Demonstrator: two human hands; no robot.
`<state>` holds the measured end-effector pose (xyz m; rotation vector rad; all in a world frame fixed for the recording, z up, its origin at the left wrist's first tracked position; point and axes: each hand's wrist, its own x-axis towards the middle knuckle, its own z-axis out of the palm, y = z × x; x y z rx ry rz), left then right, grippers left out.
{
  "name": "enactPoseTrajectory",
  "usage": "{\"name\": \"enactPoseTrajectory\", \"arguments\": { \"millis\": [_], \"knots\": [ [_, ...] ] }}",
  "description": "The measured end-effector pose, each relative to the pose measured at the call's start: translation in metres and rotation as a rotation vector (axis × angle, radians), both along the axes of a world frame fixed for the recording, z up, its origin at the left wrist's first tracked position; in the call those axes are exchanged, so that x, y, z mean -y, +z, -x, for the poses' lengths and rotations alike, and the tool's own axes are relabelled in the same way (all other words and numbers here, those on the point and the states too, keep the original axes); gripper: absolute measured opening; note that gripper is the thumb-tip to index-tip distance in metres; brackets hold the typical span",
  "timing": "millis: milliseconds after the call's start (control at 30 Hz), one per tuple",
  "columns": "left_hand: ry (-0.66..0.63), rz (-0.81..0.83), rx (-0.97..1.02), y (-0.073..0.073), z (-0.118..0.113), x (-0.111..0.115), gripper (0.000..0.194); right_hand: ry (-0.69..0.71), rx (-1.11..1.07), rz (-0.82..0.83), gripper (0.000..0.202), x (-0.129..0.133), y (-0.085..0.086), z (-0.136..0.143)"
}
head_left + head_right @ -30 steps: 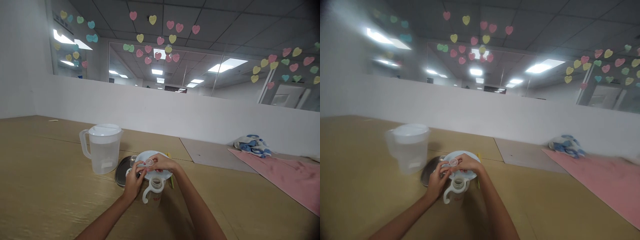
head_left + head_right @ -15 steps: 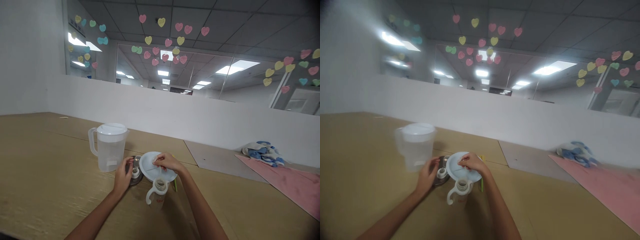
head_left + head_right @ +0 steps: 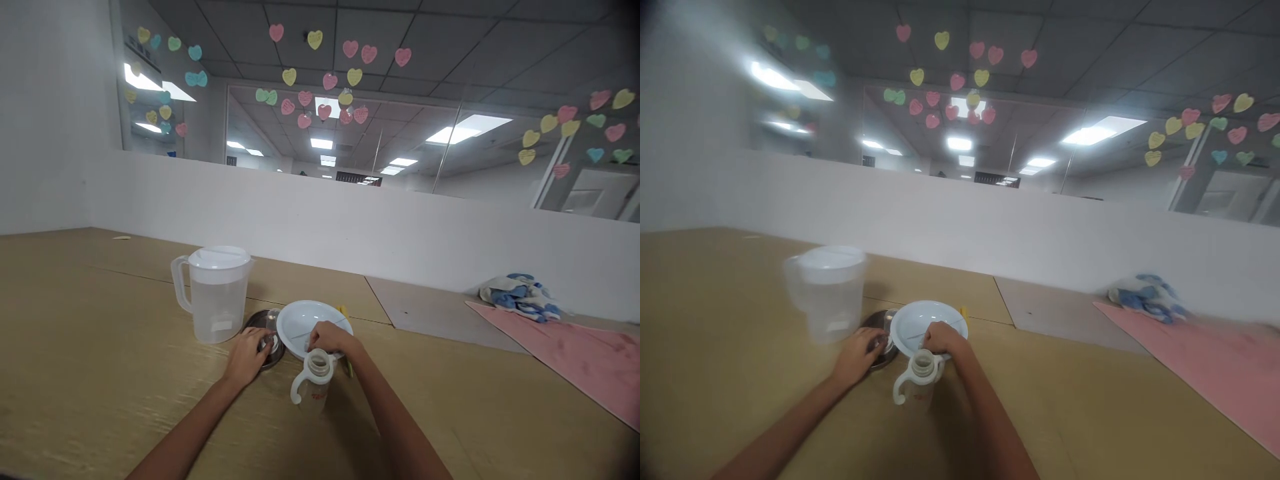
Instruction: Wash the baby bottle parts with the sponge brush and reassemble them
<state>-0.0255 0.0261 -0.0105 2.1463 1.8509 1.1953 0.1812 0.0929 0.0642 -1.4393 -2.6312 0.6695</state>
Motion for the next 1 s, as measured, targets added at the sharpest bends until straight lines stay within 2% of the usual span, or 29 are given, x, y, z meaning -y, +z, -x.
{"name": "enactPoseTrajectory", "arguments": {
  "millis": [133, 267, 367, 433, 567, 667, 833, 1000],
  "knots": [
    [-0.002, -0.014, 0.044, -0.001, 0.000, 0.000, 0.029, 0.018, -0.197, -0.003, 0.015, -0.008, 0.006, -0.001],
    [0.002, -0.023, 0.056, -0.002, -0.001, 0.000, 0.030, -0.011, -0.473, -0.035, 0.025, -0.009, 0.024, -0.002],
    [0.010, -0.036, 0.057, -0.003, -0.001, 0.000, 0.031, 0.050, -0.832, 0.092, 0.029, 0.000, 0.042, -0.005],
    [0.013, -0.044, 0.056, -0.004, 0.000, 0.000, 0.031, 0.094, -0.918, 0.174, 0.031, 0.012, 0.056, -0.009],
    [0.019, -0.040, 0.045, -0.004, -0.001, 0.000, 0.032, 0.204, -0.802, 0.251, 0.028, 0.037, 0.082, -0.022],
    [0.018, -0.028, 0.039, -0.003, -0.001, 0.000, 0.033, 0.246, -0.740, 0.263, 0.028, 0.049, 0.092, -0.027],
    [0.001, -0.012, 0.035, -0.002, -0.002, 0.001, 0.035, 0.322, -0.617, 0.332, 0.031, 0.050, 0.090, -0.025],
    [0.012, -0.028, 0.028, -0.001, -0.003, 0.002, 0.036, 0.428, -0.336, 0.370, 0.037, 0.047, 0.085, -0.026]
  ]
}}
